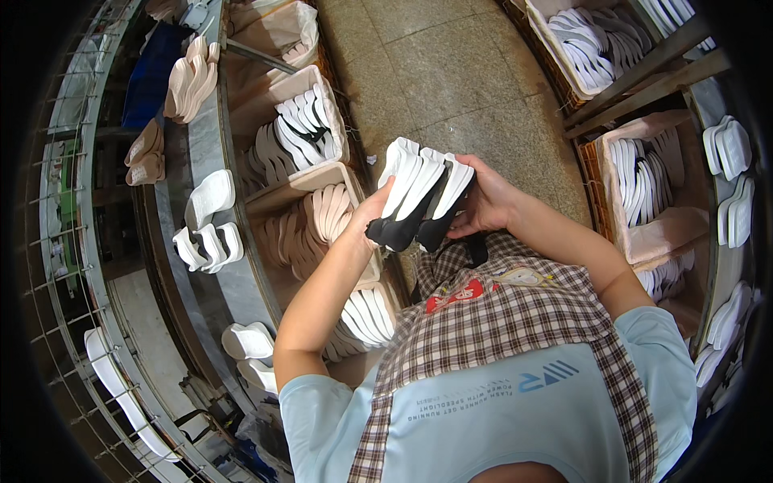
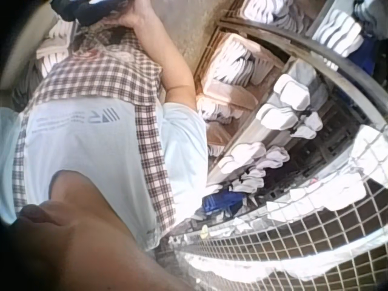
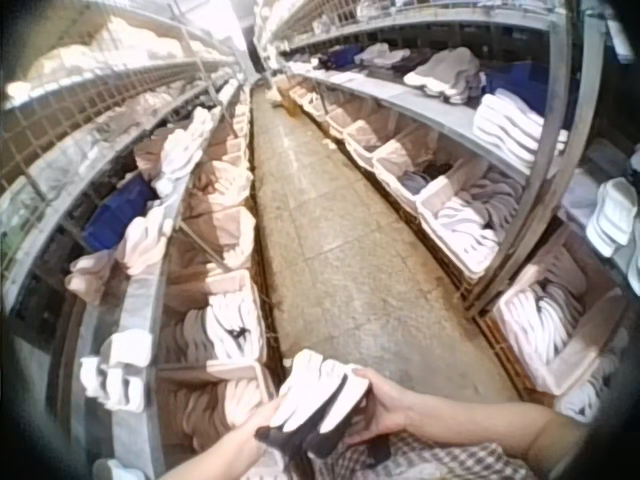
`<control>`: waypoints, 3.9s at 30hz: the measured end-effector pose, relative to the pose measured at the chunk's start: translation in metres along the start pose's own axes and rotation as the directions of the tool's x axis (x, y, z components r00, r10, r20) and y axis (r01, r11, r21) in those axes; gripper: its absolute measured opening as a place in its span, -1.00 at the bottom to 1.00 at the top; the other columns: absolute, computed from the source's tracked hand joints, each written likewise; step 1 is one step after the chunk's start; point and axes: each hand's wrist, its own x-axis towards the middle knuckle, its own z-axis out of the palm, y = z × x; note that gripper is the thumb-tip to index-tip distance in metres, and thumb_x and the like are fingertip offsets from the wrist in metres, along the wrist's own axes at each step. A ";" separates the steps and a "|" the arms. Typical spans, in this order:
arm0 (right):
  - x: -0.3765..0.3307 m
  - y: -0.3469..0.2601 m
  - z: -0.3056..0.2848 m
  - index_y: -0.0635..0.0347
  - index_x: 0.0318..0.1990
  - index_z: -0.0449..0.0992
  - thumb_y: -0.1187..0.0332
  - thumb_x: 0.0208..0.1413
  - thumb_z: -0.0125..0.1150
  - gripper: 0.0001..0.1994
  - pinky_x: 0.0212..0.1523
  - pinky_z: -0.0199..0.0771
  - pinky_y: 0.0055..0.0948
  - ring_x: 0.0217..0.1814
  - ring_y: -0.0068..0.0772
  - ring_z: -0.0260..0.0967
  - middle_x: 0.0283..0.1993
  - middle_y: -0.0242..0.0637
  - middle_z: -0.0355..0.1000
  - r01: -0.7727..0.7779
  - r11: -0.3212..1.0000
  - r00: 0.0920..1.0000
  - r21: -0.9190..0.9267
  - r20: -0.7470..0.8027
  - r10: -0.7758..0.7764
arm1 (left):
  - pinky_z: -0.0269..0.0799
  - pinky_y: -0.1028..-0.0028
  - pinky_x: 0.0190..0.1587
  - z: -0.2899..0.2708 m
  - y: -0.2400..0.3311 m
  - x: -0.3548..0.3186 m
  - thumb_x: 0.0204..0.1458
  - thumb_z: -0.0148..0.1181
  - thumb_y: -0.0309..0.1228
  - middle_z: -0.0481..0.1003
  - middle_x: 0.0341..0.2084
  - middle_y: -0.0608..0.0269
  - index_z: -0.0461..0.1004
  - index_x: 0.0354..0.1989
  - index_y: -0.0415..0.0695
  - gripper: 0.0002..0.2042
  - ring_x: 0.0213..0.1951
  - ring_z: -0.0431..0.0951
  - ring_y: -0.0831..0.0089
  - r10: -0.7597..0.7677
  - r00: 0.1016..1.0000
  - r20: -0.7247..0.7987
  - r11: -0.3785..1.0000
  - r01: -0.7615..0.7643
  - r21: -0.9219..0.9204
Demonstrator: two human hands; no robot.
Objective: The person picks up pairs of white and beige slippers from a shelf, inspects them, and uses a brush to clean the soles. They then place the slippers back on the shelf or into a bin.
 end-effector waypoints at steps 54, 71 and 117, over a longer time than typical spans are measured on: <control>-0.065 -0.003 0.062 0.40 0.31 -0.12 0.05 -0.16 0.41 0.02 0.35 -0.12 -0.16 0.40 -0.05 -0.18 0.32 0.07 -0.11 0.752 0.125 0.572 -0.647 0.545 -0.613 | 0.55 0.38 -0.17 0.078 0.025 -0.075 0.19 -0.05 -0.27 0.36 0.03 -0.07 0.17 0.21 -0.23 -0.54 -0.08 0.50 0.24 0.795 0.595 0.114 0.554 -0.790 0.263; -0.060 -0.010 0.054 0.31 0.27 0.06 0.26 -0.16 0.42 -0.16 0.26 0.08 -0.25 0.27 -0.14 0.11 0.22 0.00 0.16 0.820 0.042 0.471 -0.571 0.631 -0.616 | 0.51 0.42 -0.17 0.078 0.040 -0.082 0.19 -0.07 -0.24 0.33 0.06 -0.04 0.16 0.23 -0.14 -0.54 -0.07 0.46 0.25 0.821 0.550 0.154 0.519 -0.831 0.202; -0.042 -0.027 0.059 0.40 0.29 0.01 0.14 -0.07 0.05 -0.22 0.02 0.45 -0.36 0.08 -0.19 0.35 0.15 0.07 0.25 0.735 0.641 0.669 -0.222 0.392 -0.631 | 0.39 0.41 -0.23 0.071 -0.002 -0.044 0.15 0.03 -0.23 0.30 -0.12 0.15 0.22 0.05 -0.15 -0.63 -0.09 0.32 0.35 0.700 0.682 0.211 0.714 -0.674 -0.190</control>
